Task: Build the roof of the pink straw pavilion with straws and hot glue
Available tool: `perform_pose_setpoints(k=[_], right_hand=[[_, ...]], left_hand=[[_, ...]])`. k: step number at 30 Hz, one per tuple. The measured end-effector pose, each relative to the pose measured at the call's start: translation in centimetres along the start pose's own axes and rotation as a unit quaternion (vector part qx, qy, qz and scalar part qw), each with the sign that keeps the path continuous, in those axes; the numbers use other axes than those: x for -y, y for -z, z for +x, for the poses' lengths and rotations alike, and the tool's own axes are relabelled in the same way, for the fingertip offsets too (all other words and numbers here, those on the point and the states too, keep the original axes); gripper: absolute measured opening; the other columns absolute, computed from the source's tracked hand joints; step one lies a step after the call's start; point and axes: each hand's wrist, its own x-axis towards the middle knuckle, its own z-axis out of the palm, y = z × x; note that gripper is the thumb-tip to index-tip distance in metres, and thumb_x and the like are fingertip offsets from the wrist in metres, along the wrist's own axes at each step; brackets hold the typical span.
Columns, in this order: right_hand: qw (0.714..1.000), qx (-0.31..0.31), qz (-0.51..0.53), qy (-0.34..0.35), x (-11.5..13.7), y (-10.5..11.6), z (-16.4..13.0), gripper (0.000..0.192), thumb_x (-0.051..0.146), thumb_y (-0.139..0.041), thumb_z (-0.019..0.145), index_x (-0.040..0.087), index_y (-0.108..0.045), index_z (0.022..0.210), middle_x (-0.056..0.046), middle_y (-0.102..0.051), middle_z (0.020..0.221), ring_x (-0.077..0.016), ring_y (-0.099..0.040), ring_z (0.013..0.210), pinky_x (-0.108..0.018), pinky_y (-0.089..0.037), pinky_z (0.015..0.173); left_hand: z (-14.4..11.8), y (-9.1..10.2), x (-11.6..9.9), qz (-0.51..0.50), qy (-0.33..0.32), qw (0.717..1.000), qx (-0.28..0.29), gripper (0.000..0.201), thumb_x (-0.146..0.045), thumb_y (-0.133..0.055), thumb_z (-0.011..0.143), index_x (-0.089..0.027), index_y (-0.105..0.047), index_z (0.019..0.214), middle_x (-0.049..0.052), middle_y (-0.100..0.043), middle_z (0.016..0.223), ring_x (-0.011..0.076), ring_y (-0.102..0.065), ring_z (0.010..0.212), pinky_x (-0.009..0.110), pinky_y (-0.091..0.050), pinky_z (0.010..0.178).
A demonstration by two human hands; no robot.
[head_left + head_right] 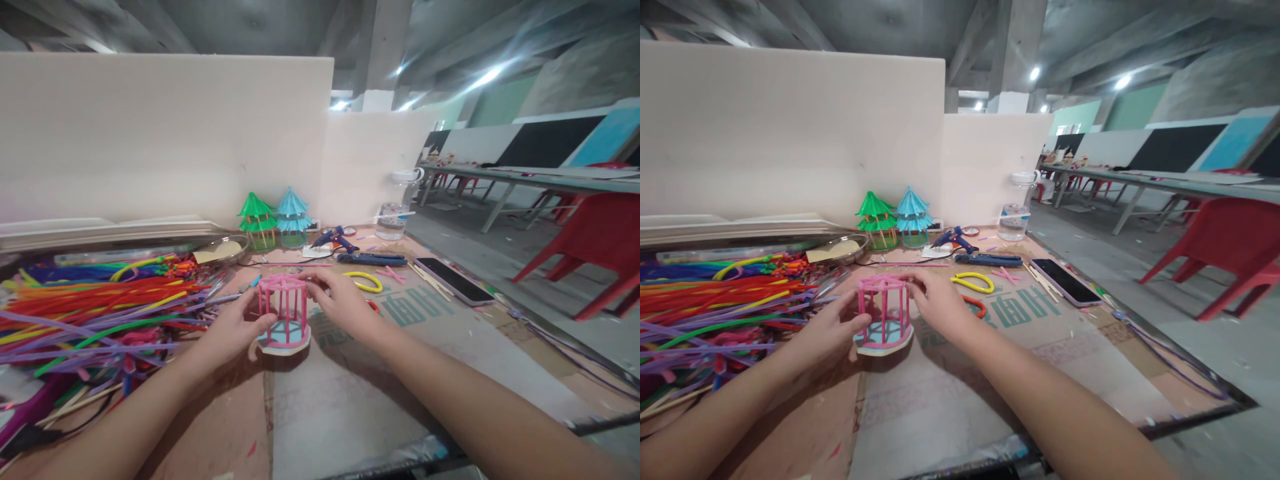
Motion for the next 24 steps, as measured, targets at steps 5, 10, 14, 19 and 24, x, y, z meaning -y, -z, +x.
perform_pose_setpoints(k=[5,10,14,19,24], right_hand=[[1.000,-0.003,-0.005,0.009,0.08,0.00,0.01,0.026,0.014,-0.052,0.088,0.018,-0.072,0.104,-0.004,-0.073,0.085,-0.0162,-0.064,0.076,-0.029,-0.049,0.076],[1.000,-0.014,-0.005,0.026,-0.09,-0.01,0.02,0.026,0.012,-0.053,0.087,0.019,-0.072,0.103,-0.005,-0.075,0.093,-0.0171,-0.067,0.082,-0.030,-0.051,0.079],[0.997,-0.033,0.001,0.066,-0.27,-0.15,-0.10,0.027,0.012,-0.051,0.086,0.020,-0.072,0.102,-0.006,-0.076,0.100,-0.0180,-0.069,0.088,-0.031,-0.052,0.083],[0.995,-0.041,-0.001,0.086,-0.33,-0.27,-0.19,0.028,0.012,-0.050,0.087,0.020,-0.072,0.103,-0.007,-0.076,0.103,-0.0190,-0.070,0.094,-0.033,-0.053,0.087],[0.995,-0.045,0.005,0.094,-0.38,-0.30,-0.19,0.029,0.011,-0.050,0.087,0.021,-0.072,0.103,-0.006,-0.077,0.104,-0.0184,-0.070,0.095,-0.033,-0.054,0.087]], left_hand=[[0.05,0.06,0.38,0.008,0.000,1.000,0.002,0.061,-0.044,-0.069,0.077,-0.018,-0.057,0.131,0.014,-0.068,0.129,0.0330,-0.066,0.115,0.047,-0.056,0.096],[0.00,0.07,0.03,-0.013,0.004,1.000,0.012,0.064,-0.046,-0.071,0.075,-0.018,-0.056,0.131,0.014,-0.070,0.124,0.0320,-0.069,0.108,0.045,-0.059,0.090],[-0.06,0.11,-0.17,-0.005,-0.001,1.000,0.009,0.059,-0.043,-0.073,0.074,-0.021,-0.058,0.127,0.010,-0.073,0.115,0.0303,-0.069,0.105,0.046,-0.058,0.091],[0.01,0.27,0.19,0.009,-0.014,1.000,0.013,0.060,-0.045,-0.073,0.075,-0.023,-0.056,0.128,0.009,-0.072,0.114,0.0306,-0.067,0.109,0.047,-0.058,0.093],[0.01,0.32,0.63,0.018,-0.013,1.000,0.018,0.062,-0.044,-0.073,0.077,-0.022,-0.053,0.131,0.010,-0.071,0.119,0.0293,-0.067,0.109,0.045,-0.057,0.095]])
